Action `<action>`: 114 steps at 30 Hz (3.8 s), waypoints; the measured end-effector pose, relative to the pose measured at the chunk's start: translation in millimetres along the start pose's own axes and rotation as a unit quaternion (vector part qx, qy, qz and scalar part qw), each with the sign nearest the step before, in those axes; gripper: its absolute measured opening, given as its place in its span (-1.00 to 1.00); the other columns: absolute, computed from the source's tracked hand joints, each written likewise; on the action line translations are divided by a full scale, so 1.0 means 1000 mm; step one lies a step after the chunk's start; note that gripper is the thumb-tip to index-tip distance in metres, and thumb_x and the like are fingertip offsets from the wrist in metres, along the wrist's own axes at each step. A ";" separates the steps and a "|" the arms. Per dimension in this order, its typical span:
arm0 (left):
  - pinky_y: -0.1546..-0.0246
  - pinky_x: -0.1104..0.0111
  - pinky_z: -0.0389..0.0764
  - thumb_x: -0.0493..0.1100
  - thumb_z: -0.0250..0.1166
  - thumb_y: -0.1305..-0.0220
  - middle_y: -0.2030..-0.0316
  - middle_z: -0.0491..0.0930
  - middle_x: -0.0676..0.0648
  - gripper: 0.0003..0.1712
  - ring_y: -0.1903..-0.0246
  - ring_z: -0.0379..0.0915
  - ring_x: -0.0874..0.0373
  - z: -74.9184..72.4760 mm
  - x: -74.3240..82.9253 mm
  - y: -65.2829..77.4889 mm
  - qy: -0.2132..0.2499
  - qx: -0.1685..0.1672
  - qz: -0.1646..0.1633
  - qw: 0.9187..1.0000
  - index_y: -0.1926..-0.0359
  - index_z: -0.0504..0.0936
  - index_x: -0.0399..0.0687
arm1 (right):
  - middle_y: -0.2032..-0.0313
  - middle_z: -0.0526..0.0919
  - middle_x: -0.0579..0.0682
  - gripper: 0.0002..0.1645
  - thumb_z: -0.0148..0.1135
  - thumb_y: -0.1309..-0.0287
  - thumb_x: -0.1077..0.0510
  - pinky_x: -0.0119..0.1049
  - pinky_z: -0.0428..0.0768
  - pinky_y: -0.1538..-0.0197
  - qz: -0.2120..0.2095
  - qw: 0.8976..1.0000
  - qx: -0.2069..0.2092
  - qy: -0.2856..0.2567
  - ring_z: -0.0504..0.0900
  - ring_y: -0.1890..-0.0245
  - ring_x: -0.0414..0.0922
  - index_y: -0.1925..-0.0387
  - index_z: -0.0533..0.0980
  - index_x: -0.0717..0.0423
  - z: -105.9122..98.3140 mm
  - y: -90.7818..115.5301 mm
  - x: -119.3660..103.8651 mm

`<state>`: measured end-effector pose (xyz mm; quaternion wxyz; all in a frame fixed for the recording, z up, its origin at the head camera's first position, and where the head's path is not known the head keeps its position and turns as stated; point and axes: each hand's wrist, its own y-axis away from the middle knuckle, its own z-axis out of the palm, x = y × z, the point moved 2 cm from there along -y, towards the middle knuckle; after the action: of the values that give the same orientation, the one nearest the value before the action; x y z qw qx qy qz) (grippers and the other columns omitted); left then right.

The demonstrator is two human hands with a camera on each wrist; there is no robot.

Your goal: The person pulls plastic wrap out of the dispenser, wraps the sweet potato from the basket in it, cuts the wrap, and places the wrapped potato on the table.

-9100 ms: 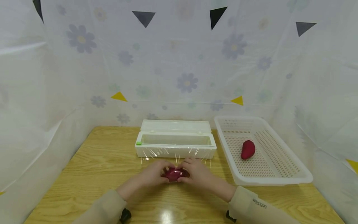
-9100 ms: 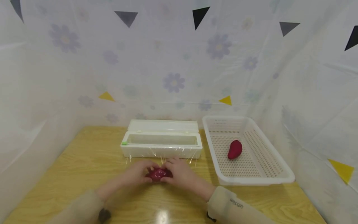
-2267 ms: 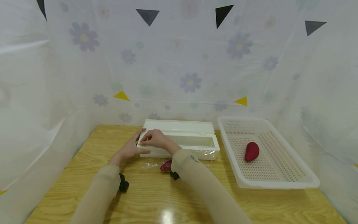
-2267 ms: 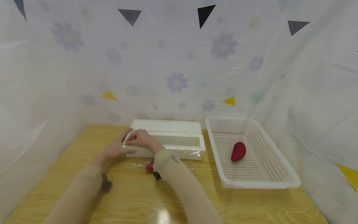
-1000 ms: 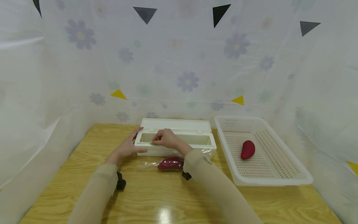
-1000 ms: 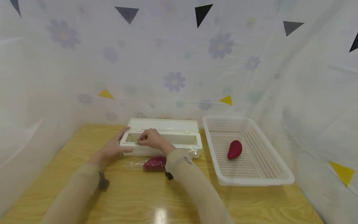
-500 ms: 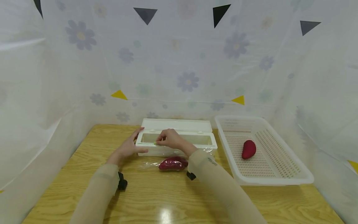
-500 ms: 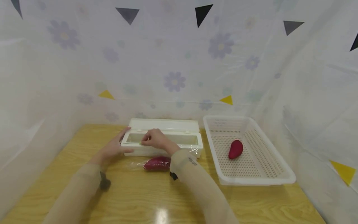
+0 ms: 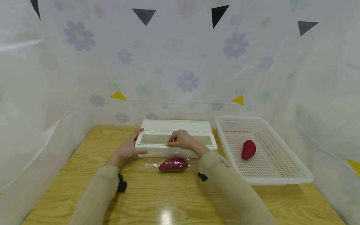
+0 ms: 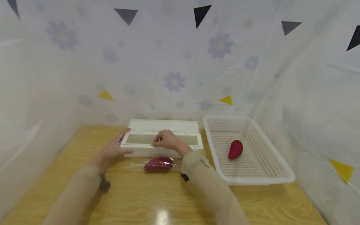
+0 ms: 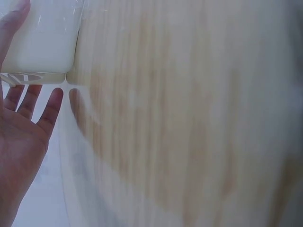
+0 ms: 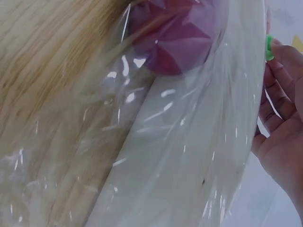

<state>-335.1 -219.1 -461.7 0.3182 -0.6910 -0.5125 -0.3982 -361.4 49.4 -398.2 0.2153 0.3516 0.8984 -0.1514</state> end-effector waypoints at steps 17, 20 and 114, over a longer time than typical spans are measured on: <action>-0.07 0.02 0.41 0.10 0.56 0.19 -0.40 0.01 -0.25 0.32 -0.22 0.21 -0.18 0.000 0.002 0.002 -0.005 -0.002 0.000 1.000 -0.47 -0.14 0.36 | 0.38 0.60 -0.13 -0.88 0.29 -0.17 0.10 -0.44 0.48 0.36 0.035 0.998 -0.024 0.041 0.48 0.44 -0.27 0.37 0.68 0.03 -0.019 0.026 -0.001; -0.08 -0.01 0.40 0.11 0.56 0.20 -0.40 0.01 -0.24 0.32 -0.24 0.19 -0.19 0.001 0.001 0.002 -0.008 -0.003 0.002 1.000 -0.47 -0.14 0.35 | 0.39 0.60 -0.11 -0.88 0.29 -0.16 0.11 -0.44 0.48 0.34 0.027 0.998 -0.024 0.055 0.48 0.43 -0.27 0.38 0.67 0.05 -0.021 0.029 -0.004; -0.12 -0.07 0.35 0.09 0.55 0.16 -0.42 -0.05 -0.23 0.31 -0.26 0.14 -0.20 0.000 0.001 0.000 -0.012 -0.009 0.010 1.000 -0.47 -0.18 0.38 | 0.44 0.64 -0.08 -0.95 0.34 -0.07 0.19 -0.24 0.53 0.28 0.147 0.981 0.023 0.126 0.55 0.41 -0.16 0.42 0.63 0.10 -0.069 0.110 0.030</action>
<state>-335.0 -218.4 -460.3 0.3094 -0.7037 -0.5062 -0.3911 -324.3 173.7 -366.7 0.1123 0.5011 0.8530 -0.0930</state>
